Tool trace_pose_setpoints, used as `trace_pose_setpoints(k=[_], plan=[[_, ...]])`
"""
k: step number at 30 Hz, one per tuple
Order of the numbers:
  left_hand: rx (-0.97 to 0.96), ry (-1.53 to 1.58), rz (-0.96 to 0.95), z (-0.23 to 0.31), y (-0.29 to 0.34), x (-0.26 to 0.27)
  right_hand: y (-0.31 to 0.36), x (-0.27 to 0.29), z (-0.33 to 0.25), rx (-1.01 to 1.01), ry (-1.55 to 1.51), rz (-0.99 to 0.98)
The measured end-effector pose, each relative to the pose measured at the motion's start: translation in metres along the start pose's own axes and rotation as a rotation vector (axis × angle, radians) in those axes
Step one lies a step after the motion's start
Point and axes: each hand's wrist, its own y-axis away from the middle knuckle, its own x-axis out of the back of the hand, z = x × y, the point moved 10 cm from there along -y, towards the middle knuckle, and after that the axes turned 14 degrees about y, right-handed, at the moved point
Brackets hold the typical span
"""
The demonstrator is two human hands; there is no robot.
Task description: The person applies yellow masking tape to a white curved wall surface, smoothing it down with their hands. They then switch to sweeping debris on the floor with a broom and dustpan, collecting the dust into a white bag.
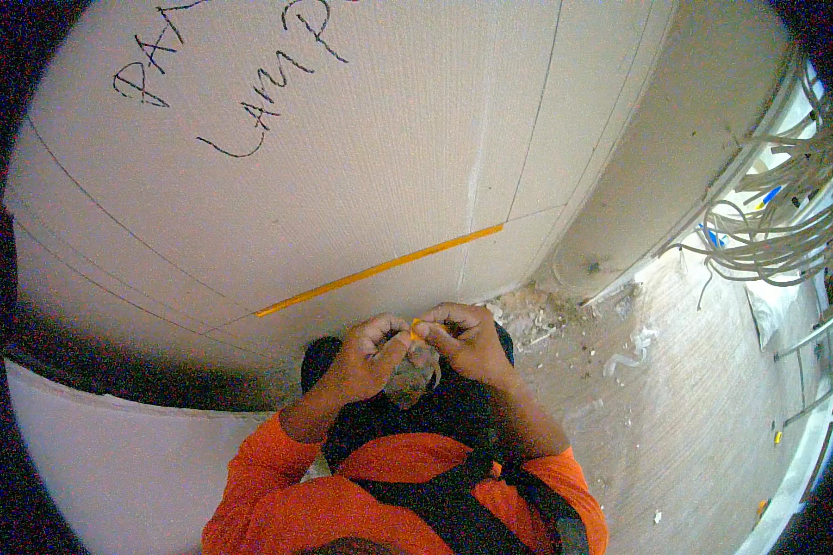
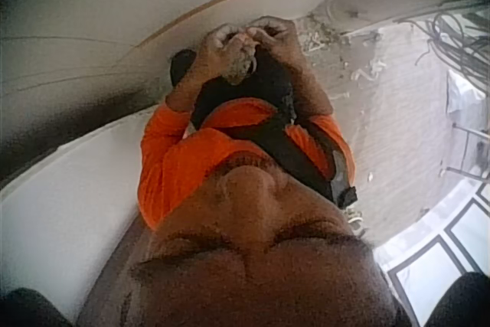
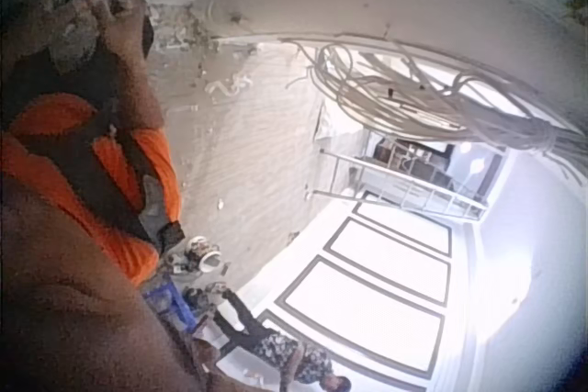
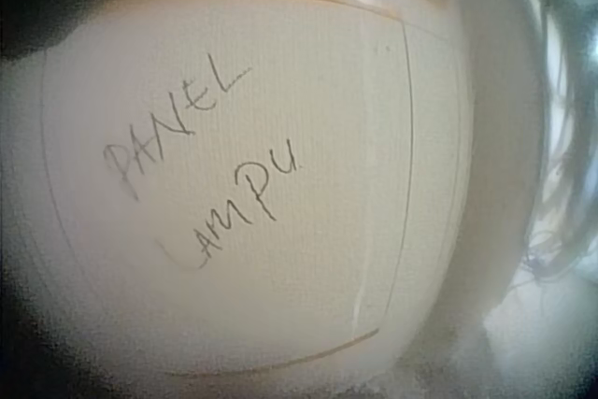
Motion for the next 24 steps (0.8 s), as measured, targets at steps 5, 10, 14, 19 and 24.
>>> trace_pose_setpoints(k=[5,10,14,19,24], plan=[[0.338,0.723,-0.128,-0.045,0.001,-0.016,0.001,0.003,-0.026,0.244,-0.123,0.016],[0.463,0.805,-0.197,-0.052,0.009,-0.019,0.005,0.002,-0.074,0.533,0.277,-0.160],[0.534,0.879,-0.180,-0.043,0.014,-0.025,0.009,0.006,-0.094,0.623,0.383,-0.166],[0.524,0.941,-0.159,-0.044,0.009,-0.018,0.019,0.019,-0.121,0.744,0.452,-0.022],[0.144,0.054,0.081,-0.019,-0.020,0.038,0.024,0.059,-0.136,0.714,0.360,0.193]])
